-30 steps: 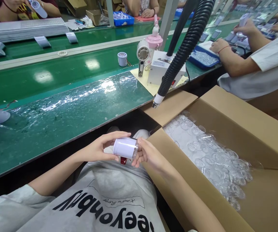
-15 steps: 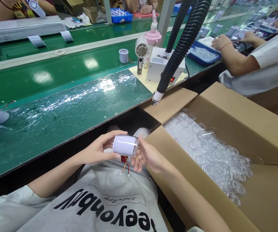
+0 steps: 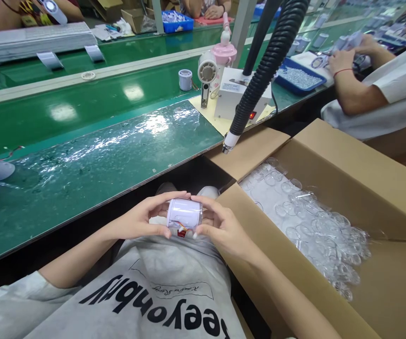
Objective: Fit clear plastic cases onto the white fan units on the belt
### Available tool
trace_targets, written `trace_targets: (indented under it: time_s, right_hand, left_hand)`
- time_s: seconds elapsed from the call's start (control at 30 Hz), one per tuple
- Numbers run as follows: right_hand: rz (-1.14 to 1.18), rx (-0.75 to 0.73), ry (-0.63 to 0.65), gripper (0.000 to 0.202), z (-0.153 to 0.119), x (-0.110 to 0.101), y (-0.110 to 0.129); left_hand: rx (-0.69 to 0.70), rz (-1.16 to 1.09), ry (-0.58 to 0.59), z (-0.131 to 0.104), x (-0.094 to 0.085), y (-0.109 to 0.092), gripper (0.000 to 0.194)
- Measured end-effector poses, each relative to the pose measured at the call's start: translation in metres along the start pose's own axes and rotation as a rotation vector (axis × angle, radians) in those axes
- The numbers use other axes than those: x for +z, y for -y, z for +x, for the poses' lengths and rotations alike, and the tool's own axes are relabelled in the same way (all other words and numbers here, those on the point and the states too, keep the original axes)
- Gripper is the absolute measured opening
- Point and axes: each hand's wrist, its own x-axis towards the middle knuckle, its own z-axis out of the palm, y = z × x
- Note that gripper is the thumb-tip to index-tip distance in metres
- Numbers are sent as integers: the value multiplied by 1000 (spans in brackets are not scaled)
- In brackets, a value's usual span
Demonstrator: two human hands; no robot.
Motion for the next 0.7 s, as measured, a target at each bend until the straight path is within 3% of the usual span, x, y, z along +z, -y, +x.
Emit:
trace_targets:
  time_s: [0.07,0.3,0.53,0.63,0.7]
  right_hand:
    - [71,67,-2,48,-1,2,1]
    - [-92,147,-60,45,-5,5,8]
    - [297,383,-29,58,-1,7,0]
    - [341,447,-44,64,0,13,-4]
    - [312,465,-55,67,0,16,-7]
  left_hand:
    - [-8,-54,26,-1,0,2,77]
    - [-148,-151,29,-2,3,14,84]
    - [-158,-123,22,4,5,20,83]
    - [-126,-151,15,7,9,18,96]
    - [-128,-139,-6,10,14,17,94]
